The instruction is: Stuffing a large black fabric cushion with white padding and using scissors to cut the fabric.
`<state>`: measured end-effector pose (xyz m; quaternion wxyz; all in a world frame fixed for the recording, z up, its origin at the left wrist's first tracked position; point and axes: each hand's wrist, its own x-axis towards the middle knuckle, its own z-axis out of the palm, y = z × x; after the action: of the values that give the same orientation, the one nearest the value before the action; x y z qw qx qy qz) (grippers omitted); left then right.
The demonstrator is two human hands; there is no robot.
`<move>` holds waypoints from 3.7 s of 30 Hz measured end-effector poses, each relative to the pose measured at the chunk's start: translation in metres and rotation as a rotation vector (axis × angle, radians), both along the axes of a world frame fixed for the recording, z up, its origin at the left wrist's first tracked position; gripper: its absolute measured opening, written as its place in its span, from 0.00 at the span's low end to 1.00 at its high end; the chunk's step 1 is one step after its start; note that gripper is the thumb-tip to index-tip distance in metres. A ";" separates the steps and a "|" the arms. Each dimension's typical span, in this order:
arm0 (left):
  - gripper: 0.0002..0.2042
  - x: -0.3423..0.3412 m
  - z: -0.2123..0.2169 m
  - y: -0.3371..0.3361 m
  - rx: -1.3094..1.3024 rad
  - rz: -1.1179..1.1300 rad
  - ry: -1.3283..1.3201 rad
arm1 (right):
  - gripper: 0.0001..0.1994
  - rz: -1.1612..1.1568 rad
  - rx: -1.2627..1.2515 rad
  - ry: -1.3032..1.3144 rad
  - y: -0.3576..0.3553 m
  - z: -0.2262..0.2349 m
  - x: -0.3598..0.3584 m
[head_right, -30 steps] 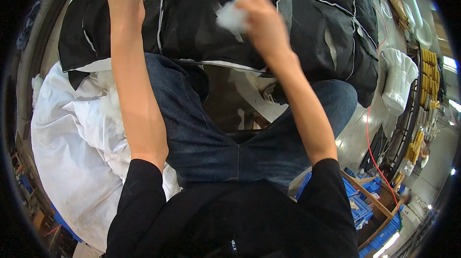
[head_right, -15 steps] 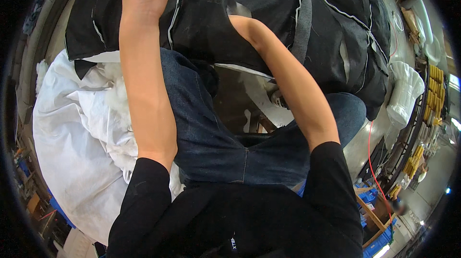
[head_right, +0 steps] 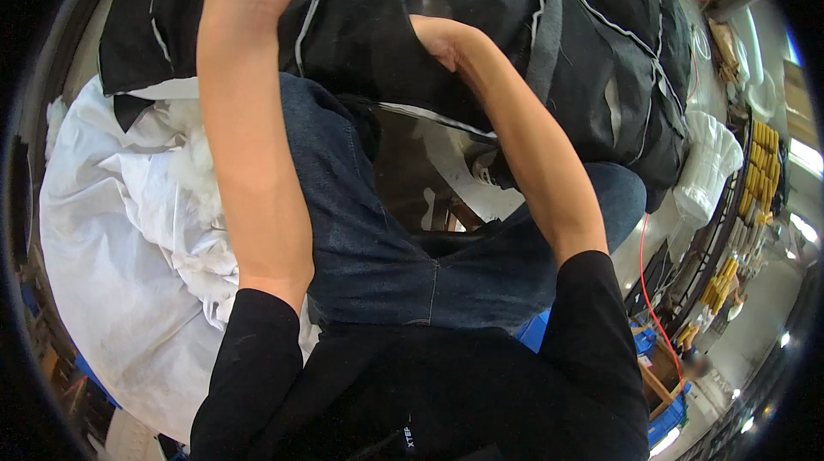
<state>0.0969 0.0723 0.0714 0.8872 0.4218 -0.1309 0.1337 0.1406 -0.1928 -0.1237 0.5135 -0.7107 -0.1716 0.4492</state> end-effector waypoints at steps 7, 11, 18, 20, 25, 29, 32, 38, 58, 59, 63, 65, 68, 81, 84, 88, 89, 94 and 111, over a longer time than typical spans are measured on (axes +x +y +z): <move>0.14 -0.016 -0.024 0.046 0.099 0.123 0.081 | 0.15 -0.234 -0.147 0.442 0.079 0.097 -0.050; 0.14 -0.021 -0.033 0.056 0.130 0.168 0.118 | 0.13 -0.434 0.001 0.232 0.080 0.145 -0.063; 0.14 -0.010 -0.036 0.036 0.135 0.117 0.118 | 0.13 -0.234 -0.059 0.528 0.064 0.064 -0.038; 0.14 -0.010 -0.035 0.035 0.150 0.127 0.124 | 0.13 -0.158 0.161 0.605 0.070 0.062 -0.037; 0.15 -0.010 -0.034 0.030 0.189 0.131 0.132 | 0.12 -0.226 0.212 0.455 0.069 0.058 -0.056; 0.15 -0.016 -0.038 0.039 0.242 0.144 0.158 | 0.15 -0.360 -0.013 0.334 0.075 0.093 -0.064; 0.15 -0.020 -0.037 0.040 0.272 0.160 0.180 | 0.15 -0.427 -0.005 0.365 0.079 0.123 -0.057; 0.15 -0.001 -0.016 0.009 0.305 0.088 0.132 | 0.16 -0.466 -0.188 0.275 0.062 0.045 -0.037; 0.22 -0.049 -0.035 -0.064 1.640 -0.308 -0.043 | 0.09 -0.067 -0.398 -1.421 0.013 0.105 -0.123; 0.19 -0.051 -0.034 -0.065 1.697 -0.437 -0.040 | 0.08 -0.012 -0.469 -1.524 0.014 0.108 -0.126; 0.12 -0.054 -0.080 -0.070 1.831 -0.138 -0.262 | 0.08 0.080 -0.636 -1.373 0.025 0.131 -0.130; 0.12 -0.058 -0.071 -0.086 1.920 -0.264 -0.167 | 0.06 0.149 -0.687 -1.252 0.011 0.151 -0.133; 0.16 -0.060 -0.103 -0.079 2.027 0.279 -0.431 | 0.05 0.036 -0.555 -1.206 0.004 0.153 -0.136; 0.07 -0.028 -0.076 -0.089 2.363 0.045 -0.569 | 0.09 0.038 -0.420 -1.110 -0.019 0.158 -0.166; 0.07 -0.050 -0.067 -0.096 2.105 0.539 -0.729 | 0.11 0.078 -0.425 -1.072 -0.024 0.158 -0.171; 0.05 -0.042 -0.072 -0.099 2.204 0.289 -0.796 | 0.12 0.222 -0.524 -1.013 -0.018 0.171 -0.174; 0.06 -0.038 -0.082 -0.095 2.336 0.009 -0.726 | 0.14 0.275 -0.574 -0.986 -0.015 0.173 -0.173; 0.05 -0.009 -0.157 -0.093 2.256 0.101 -0.471 | 0.26 0.075 -0.569 -1.182 0.006 0.142 -0.169; 0.11 -0.046 -0.088 -0.094 2.206 0.343 -0.532 | 0.05 -0.337 -0.440 -1.559 0.016 0.117 -0.143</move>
<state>0.0511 -0.0216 -0.0165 -0.0513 0.9403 -0.3011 0.1502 -0.0027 -0.1773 -0.0072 0.1569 -0.9189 -0.2778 -0.2321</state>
